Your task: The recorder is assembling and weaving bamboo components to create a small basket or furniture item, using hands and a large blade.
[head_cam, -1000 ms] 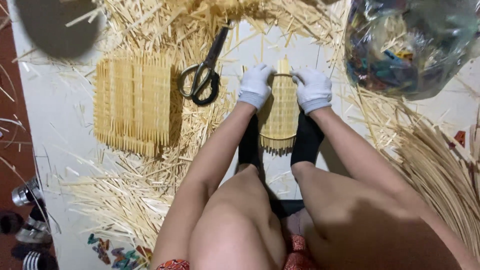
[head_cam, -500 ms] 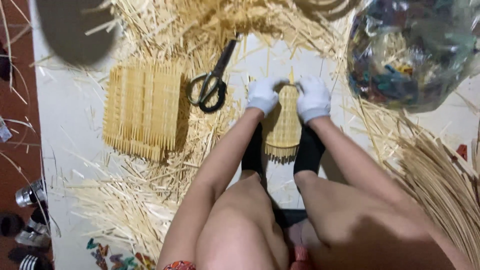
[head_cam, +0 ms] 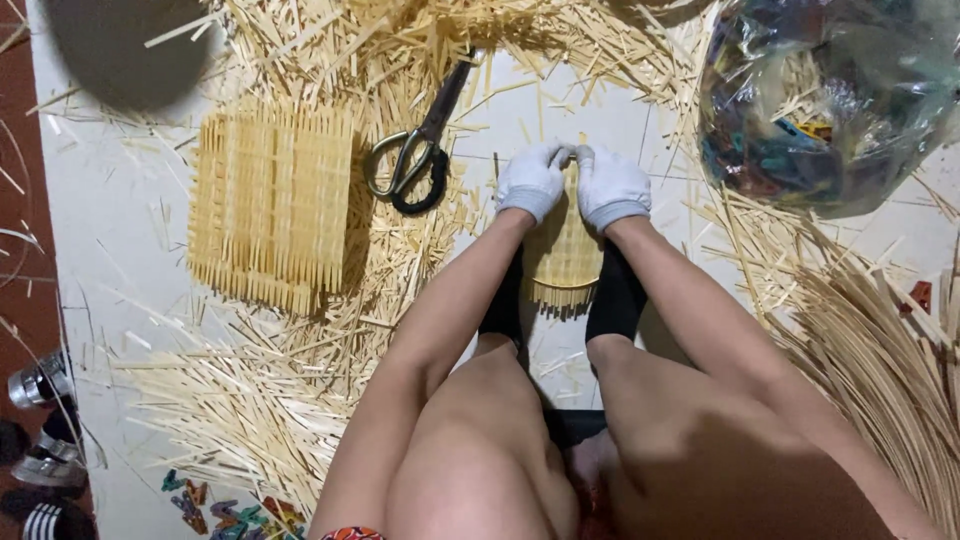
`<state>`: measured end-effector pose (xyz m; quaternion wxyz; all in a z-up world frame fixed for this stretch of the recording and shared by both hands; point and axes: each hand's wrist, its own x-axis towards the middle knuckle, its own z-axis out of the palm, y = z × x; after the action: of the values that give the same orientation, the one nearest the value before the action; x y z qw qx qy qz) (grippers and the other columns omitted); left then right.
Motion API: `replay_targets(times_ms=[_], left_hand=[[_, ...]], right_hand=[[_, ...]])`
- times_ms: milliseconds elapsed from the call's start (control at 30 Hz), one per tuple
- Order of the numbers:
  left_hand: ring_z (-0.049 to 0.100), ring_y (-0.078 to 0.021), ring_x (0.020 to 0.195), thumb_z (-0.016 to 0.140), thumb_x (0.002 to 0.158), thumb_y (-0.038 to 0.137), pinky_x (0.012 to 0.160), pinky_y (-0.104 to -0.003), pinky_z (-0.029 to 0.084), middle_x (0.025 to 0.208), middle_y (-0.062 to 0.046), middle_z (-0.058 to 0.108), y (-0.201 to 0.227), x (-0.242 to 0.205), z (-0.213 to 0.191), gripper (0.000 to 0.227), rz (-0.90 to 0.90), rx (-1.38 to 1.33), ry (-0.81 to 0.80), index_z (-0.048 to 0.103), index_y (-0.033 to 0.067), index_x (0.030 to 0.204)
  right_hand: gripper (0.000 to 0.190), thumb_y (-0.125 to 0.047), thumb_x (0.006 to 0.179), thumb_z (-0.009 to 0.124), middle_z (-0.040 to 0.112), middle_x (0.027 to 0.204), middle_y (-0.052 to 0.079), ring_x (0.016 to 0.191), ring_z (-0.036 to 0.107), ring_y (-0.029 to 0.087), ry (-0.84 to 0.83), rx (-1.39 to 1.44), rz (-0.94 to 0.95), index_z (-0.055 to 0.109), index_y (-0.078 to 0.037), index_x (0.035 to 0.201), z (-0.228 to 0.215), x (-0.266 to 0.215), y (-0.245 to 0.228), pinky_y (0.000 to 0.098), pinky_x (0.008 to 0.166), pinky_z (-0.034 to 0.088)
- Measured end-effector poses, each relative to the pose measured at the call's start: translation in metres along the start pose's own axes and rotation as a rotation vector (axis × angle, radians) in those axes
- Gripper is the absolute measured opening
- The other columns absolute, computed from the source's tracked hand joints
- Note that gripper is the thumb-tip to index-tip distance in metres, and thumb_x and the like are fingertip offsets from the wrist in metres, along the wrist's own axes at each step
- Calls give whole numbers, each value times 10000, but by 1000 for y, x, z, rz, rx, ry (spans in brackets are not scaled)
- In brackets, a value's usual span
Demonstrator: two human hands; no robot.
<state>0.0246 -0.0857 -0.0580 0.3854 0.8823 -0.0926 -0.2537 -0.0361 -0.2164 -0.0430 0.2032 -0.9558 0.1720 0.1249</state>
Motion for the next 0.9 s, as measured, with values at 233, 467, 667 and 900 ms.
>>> replay_targets(times_ms=[233,467,667,900], left_hand=[[745,-282,989,620,928,351,871,-383,572,1041,-74,784,-42,33,25,253,-26,-51,-75,806,247,1064],[604,-375,1158,705,829,256,967,-476,455,1312,-149,617,-19,-68,-34,322,305,399,429,788,254,1140],[664,-225,1034,637,975,159,942,-304,517,1167,-151,704,-87,-57,-6,341,35,-307,213,723,220,1300],[646,-126,1058,633,959,132,924,-258,494,1161,-44,763,-133,-15,26,342,-236,-727,6,751,122,1279]], right_hand=[[543,-401,1101,248,708,1073,250,968,663,465,-91,-18,41,700,-107,1170,-3,4,-2,570,867,504],[484,-410,1013,356,696,1153,241,1017,656,437,80,-91,-128,719,-131,1171,-2,9,-10,559,833,503],[457,-452,1042,363,708,1151,221,1027,657,440,-103,-15,-401,709,-204,1210,-2,22,-25,547,864,510],[510,-518,1042,315,726,1079,194,1005,667,438,-371,-81,-333,709,-215,1157,-10,36,-32,548,874,510]])
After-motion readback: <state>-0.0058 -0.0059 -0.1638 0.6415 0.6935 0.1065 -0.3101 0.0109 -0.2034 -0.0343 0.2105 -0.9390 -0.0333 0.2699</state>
